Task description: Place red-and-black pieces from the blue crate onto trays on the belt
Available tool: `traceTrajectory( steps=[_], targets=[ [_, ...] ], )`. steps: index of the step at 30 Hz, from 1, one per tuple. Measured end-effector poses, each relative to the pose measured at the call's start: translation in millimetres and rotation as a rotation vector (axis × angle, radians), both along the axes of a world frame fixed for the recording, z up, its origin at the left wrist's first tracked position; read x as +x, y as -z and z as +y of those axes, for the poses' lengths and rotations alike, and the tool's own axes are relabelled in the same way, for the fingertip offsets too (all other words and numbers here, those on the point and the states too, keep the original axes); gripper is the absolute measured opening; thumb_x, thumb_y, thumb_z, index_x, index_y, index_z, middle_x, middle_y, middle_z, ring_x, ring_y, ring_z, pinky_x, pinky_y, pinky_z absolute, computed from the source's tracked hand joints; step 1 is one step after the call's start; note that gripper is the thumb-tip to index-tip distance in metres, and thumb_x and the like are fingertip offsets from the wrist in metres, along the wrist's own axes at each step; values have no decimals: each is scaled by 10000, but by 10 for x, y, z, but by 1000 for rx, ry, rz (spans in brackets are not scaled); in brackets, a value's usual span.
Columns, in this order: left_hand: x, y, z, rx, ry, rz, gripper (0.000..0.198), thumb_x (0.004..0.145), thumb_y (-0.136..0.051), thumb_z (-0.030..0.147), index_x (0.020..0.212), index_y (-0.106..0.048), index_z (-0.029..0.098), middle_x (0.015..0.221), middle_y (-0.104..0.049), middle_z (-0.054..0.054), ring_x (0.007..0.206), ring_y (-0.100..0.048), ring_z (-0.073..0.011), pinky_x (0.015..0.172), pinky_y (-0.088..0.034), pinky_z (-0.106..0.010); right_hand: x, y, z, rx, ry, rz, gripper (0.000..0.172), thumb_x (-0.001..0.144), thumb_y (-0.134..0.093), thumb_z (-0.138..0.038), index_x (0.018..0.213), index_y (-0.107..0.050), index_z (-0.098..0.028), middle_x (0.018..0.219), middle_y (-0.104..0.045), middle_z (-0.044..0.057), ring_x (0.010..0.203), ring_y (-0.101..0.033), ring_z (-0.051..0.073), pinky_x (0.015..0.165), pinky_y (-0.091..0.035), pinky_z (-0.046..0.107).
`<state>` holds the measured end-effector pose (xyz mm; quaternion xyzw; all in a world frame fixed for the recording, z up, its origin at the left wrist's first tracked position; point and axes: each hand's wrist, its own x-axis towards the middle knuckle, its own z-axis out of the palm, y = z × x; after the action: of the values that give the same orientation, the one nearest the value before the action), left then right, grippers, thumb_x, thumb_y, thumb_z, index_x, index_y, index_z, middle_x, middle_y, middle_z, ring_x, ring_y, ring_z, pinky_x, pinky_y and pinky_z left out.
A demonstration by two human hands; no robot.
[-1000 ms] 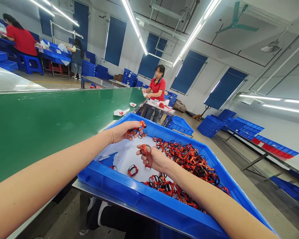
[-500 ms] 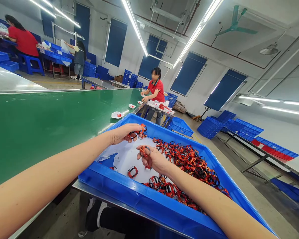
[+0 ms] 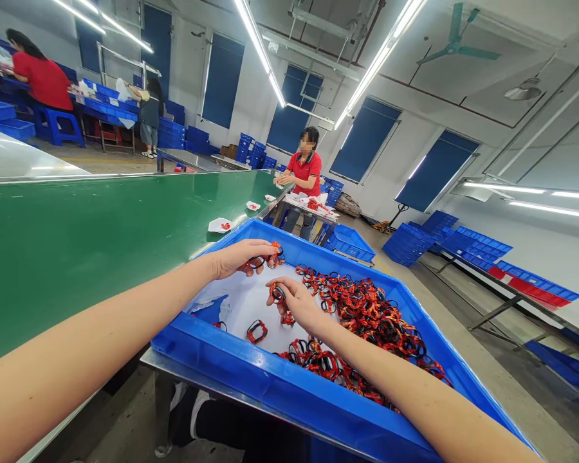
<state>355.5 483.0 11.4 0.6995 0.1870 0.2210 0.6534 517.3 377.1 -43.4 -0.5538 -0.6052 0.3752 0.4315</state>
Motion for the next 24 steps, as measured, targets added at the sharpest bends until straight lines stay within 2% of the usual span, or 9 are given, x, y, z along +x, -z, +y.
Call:
traceTrajectory(
  steps=[6, 9, 13, 16, 18, 20, 24],
  targets=[
    [-2, 22, 23, 38, -25, 26, 392, 716, -615, 521, 924, -609, 189, 855, -594, -20, 570, -475, -80, 434, -284, -209, -14, 54, -7, -14, -36, -10, 305, 869, -434, -385, 1026, -597, -181, 671, -618, -4, 412, -452, 62, 389, -366, 177],
    [6, 57, 41, 103, -49, 98, 435, 691, -607, 585, 866, -604, 187, 783, -584, -9, 522, -455, -84, 425, -280, -226, 2, 88, 13, -126, -9, 181, 270, 825, -494, -351, 1012, -590, -181, 678, -622, -1, 420, -449, 66, 392, -349, 178],
    [10, 93, 38, 219, -79, 197, 482, 660, -593, 647, 768, -588, 178, 674, -551, -4, 503, -459, -107, 419, -304, -251, 77, 117, 41, -323, 41, 551, 272, 761, -566, -324, 986, -580, -172, 698, -612, 3, 457, -454, 63, 422, -338, 173],
    [-1, 86, 9, 275, -103, 227, 486, 670, -568, 658, 747, -575, 178, 632, -532, 1, 492, -455, -113, 422, -325, -257, 96, 88, 23, -404, 12, 709, 342, 784, -554, -419, 1015, -572, -167, 763, -615, 27, 519, -494, 82, 431, -336, 176],
    [-16, 74, -13, 318, -116, 252, 498, 675, -550, 667, 766, -577, 178, 616, -527, 3, 485, -454, -116, 424, -338, -259, 59, 51, -12, -418, -5, 725, 406, 794, -544, -498, 1045, -570, -179, 824, -610, 36, 539, -490, 85, 420, -320, 175],
    [-32, 70, -25, 358, -124, 275, 516, 675, -537, 676, 788, -581, 174, 624, -536, -3, 484, -463, -119, 426, -349, -259, -9, 21, -53, -407, -26, 675, 404, 775, -596, -489, 1050, -577, -193, 842, -588, 22, 522, -444, 66, 401, -274, 163],
    [-53, 106, 2, 423, -148, 314, 519, 659, -559, 660, 821, -591, 168, 619, -552, -14, 460, -472, -127, 427, -351, -263, -140, 13, -99, -372, -57, 418, 318, 744, -667, -408, 953, -593, -180, 720, -514, -29, 443, -324, 27, 381, -159, 154]
  ],
)
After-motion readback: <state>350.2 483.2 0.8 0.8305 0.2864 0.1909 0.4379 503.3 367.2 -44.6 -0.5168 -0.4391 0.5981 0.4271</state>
